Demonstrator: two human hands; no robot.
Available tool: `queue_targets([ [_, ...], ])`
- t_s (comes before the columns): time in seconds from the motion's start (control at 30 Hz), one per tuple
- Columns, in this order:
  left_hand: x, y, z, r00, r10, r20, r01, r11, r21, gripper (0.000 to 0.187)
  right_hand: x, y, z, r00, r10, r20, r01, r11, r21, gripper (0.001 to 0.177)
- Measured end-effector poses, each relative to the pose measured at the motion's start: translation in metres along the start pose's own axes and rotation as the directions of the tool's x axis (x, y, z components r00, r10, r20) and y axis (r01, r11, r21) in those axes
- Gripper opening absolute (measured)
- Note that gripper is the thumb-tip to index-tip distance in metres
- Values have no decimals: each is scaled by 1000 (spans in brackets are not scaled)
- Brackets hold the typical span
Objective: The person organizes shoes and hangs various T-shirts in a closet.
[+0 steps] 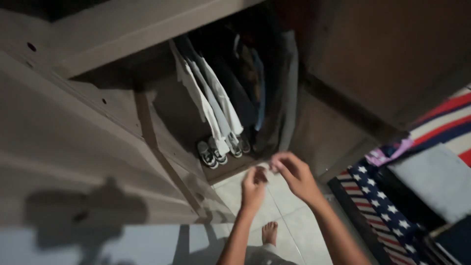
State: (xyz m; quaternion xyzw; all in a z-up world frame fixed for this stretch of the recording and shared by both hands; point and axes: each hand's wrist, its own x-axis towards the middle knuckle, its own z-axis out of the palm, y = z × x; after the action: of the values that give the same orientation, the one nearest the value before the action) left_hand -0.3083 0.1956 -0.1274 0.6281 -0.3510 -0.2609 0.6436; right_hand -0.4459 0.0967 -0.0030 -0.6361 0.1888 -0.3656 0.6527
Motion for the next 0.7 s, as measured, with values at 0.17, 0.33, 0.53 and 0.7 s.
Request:
queue_targets([
  [0.17, -104, 26, 74, 970, -20, 243, 24, 1000, -12, 9, -180, 21, -83, 968, 147, -203, -157, 987, -35, 20],
  [0.33, -197, 67, 168, 950, 34, 310, -11, 997, -76, 13, -339, -50, -155, 814, 235, -531, -241, 969, 59, 21],
  [0.53, -292, 140, 307, 825, 49, 563, 84, 975, -208, 16, -478, -145, -263, 519, 153, -841, -278, 961, 3, 22],
  [0.7, -352, 159, 443, 694, 133, 707, 12, 980, -196, 15, -585, -204, -376, 438, -79, -895, -87, 988, -129, 19],
])
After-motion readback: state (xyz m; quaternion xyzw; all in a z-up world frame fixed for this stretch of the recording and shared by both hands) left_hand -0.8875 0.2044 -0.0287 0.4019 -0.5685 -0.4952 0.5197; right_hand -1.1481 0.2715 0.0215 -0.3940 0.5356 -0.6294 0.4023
